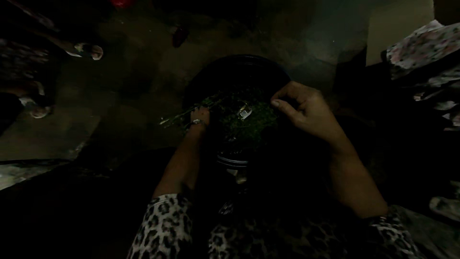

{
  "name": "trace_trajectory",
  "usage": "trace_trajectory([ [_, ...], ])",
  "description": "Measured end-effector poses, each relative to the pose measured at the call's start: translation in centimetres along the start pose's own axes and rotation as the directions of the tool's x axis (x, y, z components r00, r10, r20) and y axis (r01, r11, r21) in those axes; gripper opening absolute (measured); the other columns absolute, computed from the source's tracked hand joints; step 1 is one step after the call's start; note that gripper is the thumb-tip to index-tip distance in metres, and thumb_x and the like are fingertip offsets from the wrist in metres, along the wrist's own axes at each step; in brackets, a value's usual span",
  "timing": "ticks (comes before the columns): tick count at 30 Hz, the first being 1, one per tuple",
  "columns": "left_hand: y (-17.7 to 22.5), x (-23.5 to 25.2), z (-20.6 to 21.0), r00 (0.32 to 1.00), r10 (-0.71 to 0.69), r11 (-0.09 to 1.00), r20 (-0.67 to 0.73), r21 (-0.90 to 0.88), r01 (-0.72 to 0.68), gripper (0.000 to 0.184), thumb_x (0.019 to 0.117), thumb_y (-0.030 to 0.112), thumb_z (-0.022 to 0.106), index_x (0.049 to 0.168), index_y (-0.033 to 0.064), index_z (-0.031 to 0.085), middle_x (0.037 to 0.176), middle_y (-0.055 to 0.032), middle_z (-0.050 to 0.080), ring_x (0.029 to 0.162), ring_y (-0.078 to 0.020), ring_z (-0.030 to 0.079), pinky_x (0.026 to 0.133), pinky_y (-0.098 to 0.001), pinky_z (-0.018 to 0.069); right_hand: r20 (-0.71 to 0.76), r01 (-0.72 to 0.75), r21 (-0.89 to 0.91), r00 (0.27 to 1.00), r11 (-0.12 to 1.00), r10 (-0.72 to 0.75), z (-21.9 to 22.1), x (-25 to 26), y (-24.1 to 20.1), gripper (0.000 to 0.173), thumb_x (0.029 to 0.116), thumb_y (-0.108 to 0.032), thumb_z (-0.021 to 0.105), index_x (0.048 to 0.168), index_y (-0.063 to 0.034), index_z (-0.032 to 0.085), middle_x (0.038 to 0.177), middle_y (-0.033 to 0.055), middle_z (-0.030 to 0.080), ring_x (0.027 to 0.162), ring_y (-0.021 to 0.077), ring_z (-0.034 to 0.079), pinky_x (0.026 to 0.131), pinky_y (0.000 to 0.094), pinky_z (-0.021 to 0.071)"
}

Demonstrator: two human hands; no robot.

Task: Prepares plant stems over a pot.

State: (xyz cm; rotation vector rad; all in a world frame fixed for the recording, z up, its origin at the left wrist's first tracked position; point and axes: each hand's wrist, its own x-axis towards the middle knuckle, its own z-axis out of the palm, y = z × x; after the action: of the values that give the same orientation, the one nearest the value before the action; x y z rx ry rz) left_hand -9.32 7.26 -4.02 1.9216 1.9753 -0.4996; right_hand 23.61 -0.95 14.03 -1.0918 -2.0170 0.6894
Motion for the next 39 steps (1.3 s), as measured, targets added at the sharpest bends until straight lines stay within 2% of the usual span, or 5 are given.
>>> trace_trajectory([
  [12, -2.7, 0.8, 3.8, 0.998, 0.052, 0.995, -0.040, 0.092, -0.048, 0.035, 0.0984, 0.005, 0.063, 0.133, 0.0067, 0.066, 0.157, -0.0224, 0.037, 0.127, -0.0504, 0.052, 0.100, -0.0619, 0.0492, 0.082, -0.071, -0.057, 0.994, 0.996, 0.076, 0.3, 0.5, 0.6, 0.022, 0.1022, -0.025, 0.062, 0.104, -0.0056, 0.072, 0.097, 0.0065, 0.066, 0.081, 0.0114, 0.064, 0.075, 0.0296, 0.0555],
  [22, -3.0, 0.6, 2.8, 0.975, 0.125, 0.977, -0.181, 0.192, -0.089, 0.018, 0.0959, 0.001, 0.061, 0.109, -0.0048, 0.072, 0.148, -0.0232, 0.049, 0.137, -0.0440, 0.045, 0.111, -0.0593, 0.0391, 0.153, -0.002, -0.102, 0.988, 0.995, 0.017, 0.9, 0.3, 0.0, 0.022, 0.1026, -0.023, 0.061, 0.105, -0.0044, 0.073, 0.096, 0.0092, 0.066, 0.081, 0.0174, 0.065, 0.075, 0.0360, 0.0572],
  [31, -1.2, -1.5, -5.4, 0.996, 0.048, 0.953, -0.079, -0.295, -0.069, 0.029, 0.1013, 0.018, 0.062, 0.115, -0.0070, 0.069, 0.137, -0.0317, 0.053, 0.129, -0.0478, 0.051, 0.106, -0.0620, 0.0439, 0.187, -0.013, -0.121, 0.982, 0.993, 0.036, 1.3, 0.2, -0.4, 0.018, 0.1014, -0.019, 0.064, 0.106, -0.0039, 0.073, 0.100, 0.0108, 0.068, 0.084, 0.0212, 0.067, 0.078, 0.0408, 0.0580],
  [34, -1.7, -2.1, -4.9, 0.999, -0.003, 0.994, -0.043, -0.108, -0.002, 0.032, 0.0966, 0.020, 0.068, 0.116, -0.0049, 0.070, 0.144, -0.0318, 0.048, 0.134, -0.0529, 0.044, 0.104, -0.0679, 0.0420, 0.212, -0.054, -0.114, 0.974, 0.992, 0.077, 1.5, 0.2, 0.2, 0.019, 0.1022, -0.019, 0.064, 0.106, -0.0028, 0.073, 0.101, 0.0130, 0.069, 0.088, 0.0244, 0.068, 0.081, 0.0443, 0.0571],
  [39, -0.5, -4.1, -7.2, 0.992, 0.117, 0.884, -0.036, -0.451, -0.121, 0.032, 0.1086, 0.018, 0.050, 0.123, -0.0071, 0.064, 0.126, -0.0313, 0.061, 0.119, -0.0446, 0.059, 0.103, -0.0615, 0.0446, 0.280, -0.107, -0.151, 0.949, 0.983, 0.146, 1.8, 0.7, 1.5, 0.024, 0.1036, -0.022, 0.062, 0.109, -0.0009, 0.073, 0.107, 0.0161, 0.070, 0.097, 0.0289, 0.069, 0.089, 0.0502, 0.0553],
])
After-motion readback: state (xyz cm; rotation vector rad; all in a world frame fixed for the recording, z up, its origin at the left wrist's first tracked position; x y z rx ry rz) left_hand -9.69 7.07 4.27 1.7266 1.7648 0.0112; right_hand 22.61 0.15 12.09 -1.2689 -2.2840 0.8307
